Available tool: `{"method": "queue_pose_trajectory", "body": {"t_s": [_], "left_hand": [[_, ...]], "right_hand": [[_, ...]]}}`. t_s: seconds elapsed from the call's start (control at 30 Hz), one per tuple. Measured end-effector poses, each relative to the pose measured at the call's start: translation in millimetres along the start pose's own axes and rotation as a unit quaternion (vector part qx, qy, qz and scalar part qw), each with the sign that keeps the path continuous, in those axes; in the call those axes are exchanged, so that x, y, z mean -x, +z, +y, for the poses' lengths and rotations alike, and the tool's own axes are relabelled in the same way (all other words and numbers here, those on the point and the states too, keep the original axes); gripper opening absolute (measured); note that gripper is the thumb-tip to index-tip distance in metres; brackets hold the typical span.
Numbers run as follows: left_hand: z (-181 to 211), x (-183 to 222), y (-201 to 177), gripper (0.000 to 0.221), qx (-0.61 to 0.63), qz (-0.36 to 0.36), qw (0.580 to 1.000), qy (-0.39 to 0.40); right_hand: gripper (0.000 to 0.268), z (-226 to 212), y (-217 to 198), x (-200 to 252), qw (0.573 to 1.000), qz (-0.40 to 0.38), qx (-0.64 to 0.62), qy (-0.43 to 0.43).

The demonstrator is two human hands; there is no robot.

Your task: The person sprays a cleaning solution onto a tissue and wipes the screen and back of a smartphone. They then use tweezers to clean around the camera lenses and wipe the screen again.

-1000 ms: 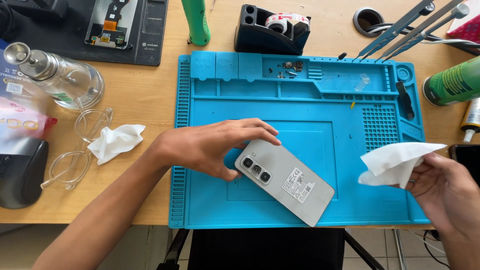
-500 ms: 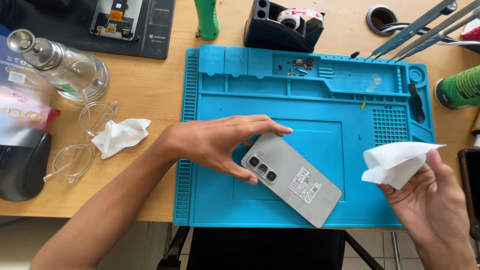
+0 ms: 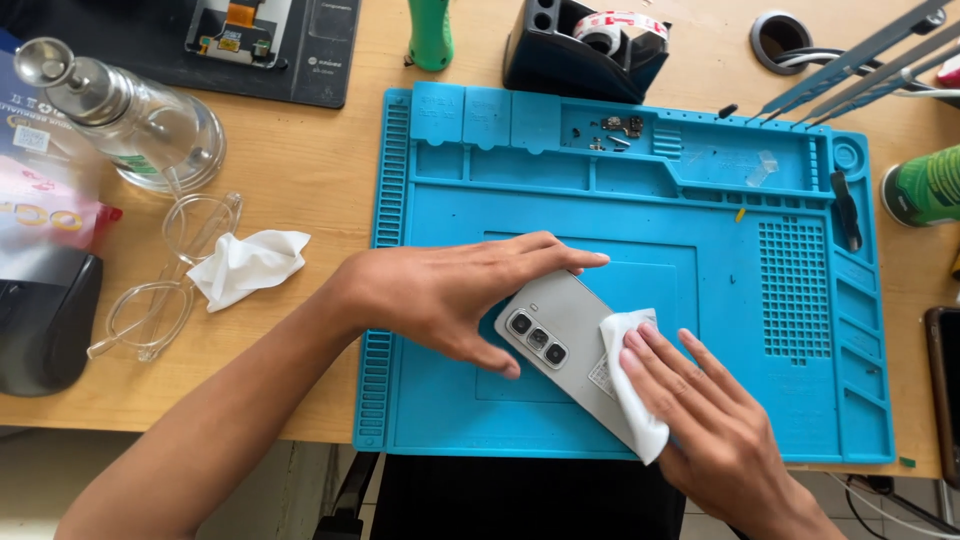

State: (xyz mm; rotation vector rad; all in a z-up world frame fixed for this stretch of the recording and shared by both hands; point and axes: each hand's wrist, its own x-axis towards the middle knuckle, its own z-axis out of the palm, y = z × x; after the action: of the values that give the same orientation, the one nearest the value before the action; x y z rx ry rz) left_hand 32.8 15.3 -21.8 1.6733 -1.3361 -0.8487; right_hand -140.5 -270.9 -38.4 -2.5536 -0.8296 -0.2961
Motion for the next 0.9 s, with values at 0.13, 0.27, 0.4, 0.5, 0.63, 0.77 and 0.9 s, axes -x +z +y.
{"method": "queue_pose_trajectory", "body": {"t_s": [0.13,0.27,0.4,0.5,0.63,0.77,0.9], "left_hand": [[-14,1,4,0.101,-0.009,0.028,0.999,0.029],[-13,2,4,0.11,-0.008,0.036,0.999,0.035],[-9,1,2,0.115,0.004,0.041,0.997,0.058],[1,0,0,0.117,0.0,0.047,0.998,0.036],[-7,-1,3,0.121,0.001,0.05,0.997,0.063],[-10,0,4,0.123,-0.013,0.057,0.995,0.075],[-8,0,3,0.125,-0.005,0.054,0.996,0.067]], "right_hand": [[0.056,-4,0,-8,0.987,-0.081,0.131,-0.049],[0.068,-8,1,-32,0.979,-0.114,0.155,-0.072],[0.074,-3,12,-67,0.977,-0.134,0.142,-0.089],[0.073,0,13,-81,0.984,-0.125,0.096,-0.087],[0.072,6,1,-62,0.986,-0.132,0.08,-0.062],[0.069,17,-11,-32,0.986,-0.138,0.091,-0.035],[0.07,23,-4,-45,0.986,-0.144,0.083,-0.02]]}}
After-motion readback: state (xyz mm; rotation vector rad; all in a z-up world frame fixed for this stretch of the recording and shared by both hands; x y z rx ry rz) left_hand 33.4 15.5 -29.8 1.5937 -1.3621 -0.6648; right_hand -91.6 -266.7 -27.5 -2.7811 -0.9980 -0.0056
